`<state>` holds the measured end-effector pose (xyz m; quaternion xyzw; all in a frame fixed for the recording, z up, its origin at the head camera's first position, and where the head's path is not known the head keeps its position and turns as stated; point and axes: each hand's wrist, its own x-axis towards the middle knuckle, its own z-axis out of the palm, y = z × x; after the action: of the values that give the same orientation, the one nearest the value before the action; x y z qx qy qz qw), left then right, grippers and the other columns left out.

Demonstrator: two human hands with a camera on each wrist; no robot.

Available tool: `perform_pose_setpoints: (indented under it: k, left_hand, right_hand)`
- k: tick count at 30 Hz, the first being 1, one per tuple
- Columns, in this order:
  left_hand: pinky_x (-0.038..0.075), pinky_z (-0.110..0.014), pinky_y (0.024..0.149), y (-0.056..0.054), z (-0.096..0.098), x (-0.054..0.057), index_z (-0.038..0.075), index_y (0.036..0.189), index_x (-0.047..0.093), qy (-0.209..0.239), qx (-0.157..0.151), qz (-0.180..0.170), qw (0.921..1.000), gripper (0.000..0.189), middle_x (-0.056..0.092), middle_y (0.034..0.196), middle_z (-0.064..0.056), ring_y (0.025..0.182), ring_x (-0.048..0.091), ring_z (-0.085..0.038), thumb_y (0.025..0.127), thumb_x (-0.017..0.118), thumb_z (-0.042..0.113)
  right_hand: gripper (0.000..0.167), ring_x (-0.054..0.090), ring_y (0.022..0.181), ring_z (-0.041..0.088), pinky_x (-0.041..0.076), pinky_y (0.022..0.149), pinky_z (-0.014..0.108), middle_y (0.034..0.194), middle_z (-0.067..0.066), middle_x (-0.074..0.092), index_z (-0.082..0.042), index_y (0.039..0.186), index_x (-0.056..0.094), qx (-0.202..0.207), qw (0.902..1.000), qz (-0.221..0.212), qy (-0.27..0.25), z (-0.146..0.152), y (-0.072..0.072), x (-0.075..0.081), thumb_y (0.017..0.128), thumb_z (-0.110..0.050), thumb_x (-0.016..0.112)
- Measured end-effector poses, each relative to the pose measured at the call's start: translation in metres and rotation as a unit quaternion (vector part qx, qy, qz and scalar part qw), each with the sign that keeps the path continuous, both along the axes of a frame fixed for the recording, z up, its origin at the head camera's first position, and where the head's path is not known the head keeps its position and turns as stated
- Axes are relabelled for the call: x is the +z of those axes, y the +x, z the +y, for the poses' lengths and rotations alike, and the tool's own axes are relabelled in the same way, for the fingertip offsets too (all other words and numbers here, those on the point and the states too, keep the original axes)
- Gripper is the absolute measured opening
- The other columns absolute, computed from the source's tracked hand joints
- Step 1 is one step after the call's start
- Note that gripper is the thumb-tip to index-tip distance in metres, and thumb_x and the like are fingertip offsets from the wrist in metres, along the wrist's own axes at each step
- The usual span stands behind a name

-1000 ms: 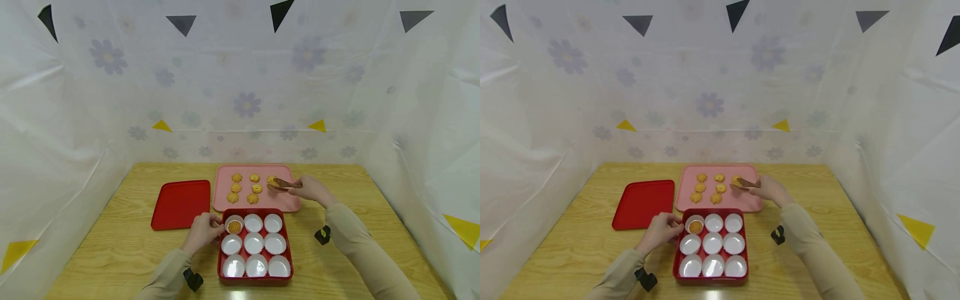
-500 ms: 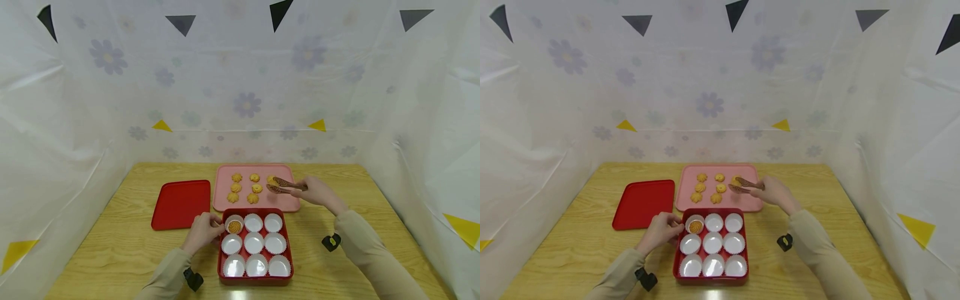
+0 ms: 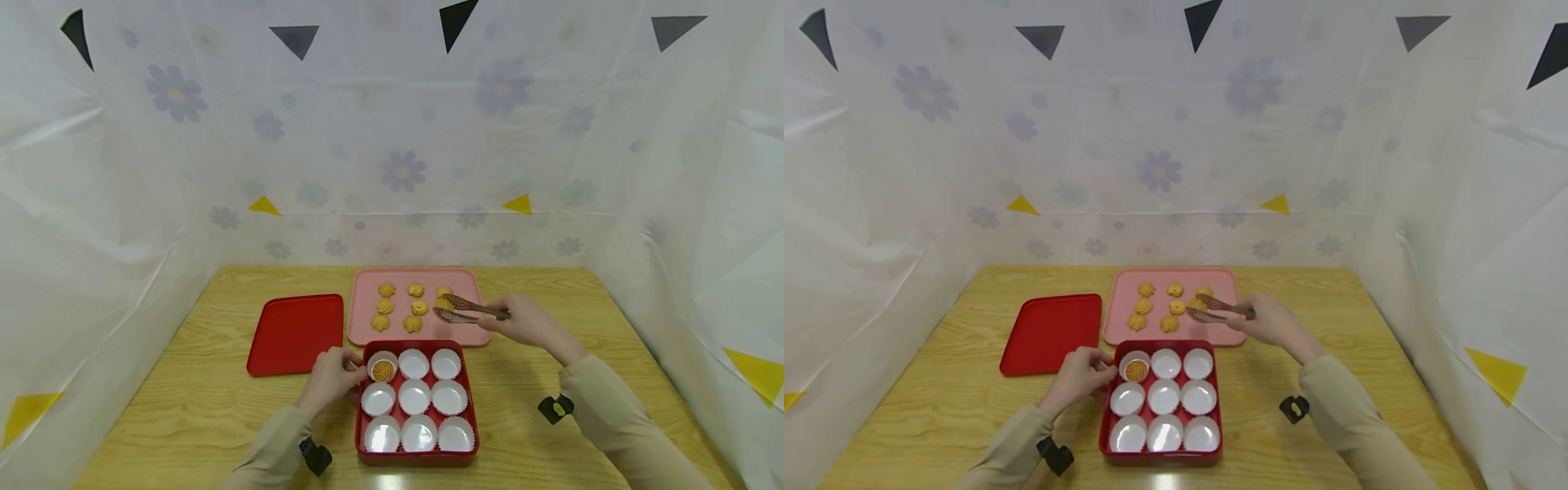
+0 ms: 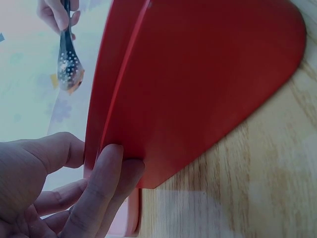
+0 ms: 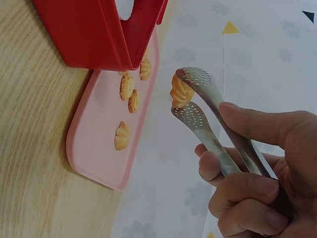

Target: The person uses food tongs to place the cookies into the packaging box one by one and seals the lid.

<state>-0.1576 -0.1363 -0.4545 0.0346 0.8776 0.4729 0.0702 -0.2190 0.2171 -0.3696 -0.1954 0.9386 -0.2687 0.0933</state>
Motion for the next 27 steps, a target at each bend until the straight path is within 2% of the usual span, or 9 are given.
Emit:
perform_pose_setpoints:
  k: [3,6,8,10,13,17,20,24,27]
  left_hand:
    - [0.058,-0.03,0.056,0.0,0.0,0.0,-0.004,0.097,0.073,0.001,0.0,0.0,1.0,0.014,0.074,0.077,-0.015,0.057,0.07,-0.018,0.088,0.073,0.005]
    - [0.059,-0.03,0.056,0.0,0.0,0.0,-0.005,0.098,0.072,0.003,-0.001,-0.002,1.0,0.014,0.074,0.078,-0.015,0.057,0.07,-0.019,0.088,0.073,0.005]
    - [0.059,-0.031,0.056,0.0,0.0,0.001,-0.005,0.098,0.072,0.004,-0.003,-0.004,1.0,0.014,0.074,0.078,-0.015,0.057,0.07,-0.019,0.088,0.072,0.005]
    - [0.059,-0.032,0.056,0.0,0.0,0.001,-0.005,0.098,0.072,0.004,-0.003,-0.004,1.0,0.014,0.074,0.077,-0.015,0.057,0.07,-0.019,0.088,0.072,0.005]
    - [0.059,-0.032,0.056,0.001,0.0,0.002,-0.005,0.098,0.072,0.005,-0.003,-0.004,1.0,0.014,0.074,0.077,-0.015,0.056,0.071,-0.02,0.088,0.072,0.005]
    - [0.059,-0.032,0.056,0.001,0.0,0.002,-0.005,0.097,0.072,0.005,-0.004,-0.002,1.0,0.013,0.074,0.076,-0.015,0.056,0.071,-0.02,0.088,0.072,0.005]
    - [0.059,-0.032,0.055,0.001,0.0,0.001,-0.005,0.097,0.072,0.007,-0.005,-0.004,1.0,0.013,0.074,0.076,-0.015,0.056,0.071,-0.02,0.087,0.072,0.004]
    - [0.059,-0.032,0.055,0.001,-0.001,0.001,-0.006,0.098,0.072,0.012,-0.007,-0.006,0.9999,0.014,0.074,0.077,-0.016,0.056,0.071,-0.021,0.088,0.072,0.004]
    - [0.059,-0.033,0.055,0.001,-0.001,0.001,-0.006,0.098,0.072,0.013,-0.008,-0.004,0.9999,0.015,0.074,0.077,-0.017,0.056,0.071,-0.022,0.088,0.072,0.005]
  right_hand:
    - [0.038,0.027,0.05,0.009,0.028,0.048,0.025,0.057,-0.005,0.034,0.001,0.122,0.07,0.005,1.0,0.004,-0.001,0.001,0.005,0.001,0.097,-0.027,0.066]
    - [0.038,0.03,0.052,0.009,0.03,0.049,0.026,0.059,-0.002,0.042,-0.001,0.122,0.07,0.015,0.9998,0.012,0.001,0.001,0.008,0.002,0.097,-0.028,0.066]
    - [0.038,0.046,0.058,0.01,0.042,0.054,0.028,0.07,0.002,0.06,-0.002,0.122,0.071,0.026,0.9993,0.025,0.005,0.001,0.01,0.001,0.096,-0.03,0.067]
    - [0.037,0.057,0.067,0.014,0.048,0.06,0.033,0.087,0.008,0.071,-0.003,0.121,0.071,0.038,0.9987,0.033,0.005,0.001,0.011,0.0,0.096,-0.03,0.067]
    - [0.04,0.067,0.086,0.018,0.053,0.071,0.036,0.109,0.015,0.075,-0.001,0.123,0.07,0.049,0.9979,0.042,0.008,0.001,0.014,-0.002,0.096,-0.03,0.067]
    - [0.039,0.062,0.076,0.013,0.048,0.065,0.028,0.101,0.009,0.076,-0.002,0.123,0.07,0.059,0.9975,0.039,0.009,0.0,0.016,-0.005,0.095,-0.03,0.068]
    - [0.032,0.051,0.064,0.007,0.042,0.059,0.023,0.089,-0.001,0.073,-0.008,0.118,0.073,0.076,0.9966,0.034,0.005,-0.001,0.017,-0.006,0.095,-0.03,0.068]
    - [0.023,0.038,0.056,0.002,0.034,0.054,0.02,0.072,-0.009,0.059,-0.015,0.111,0.075,0.105,0.994,0.03,-0.005,-0.004,0.018,-0.008,0.096,-0.031,0.068]
    - [0.024,0.033,0.054,0.001,0.032,0.053,0.02,0.064,-0.009,0.047,-0.014,0.113,0.074,0.125,0.9916,0.032,-0.008,-0.004,0.018,-0.01,0.096,-0.031,0.068]
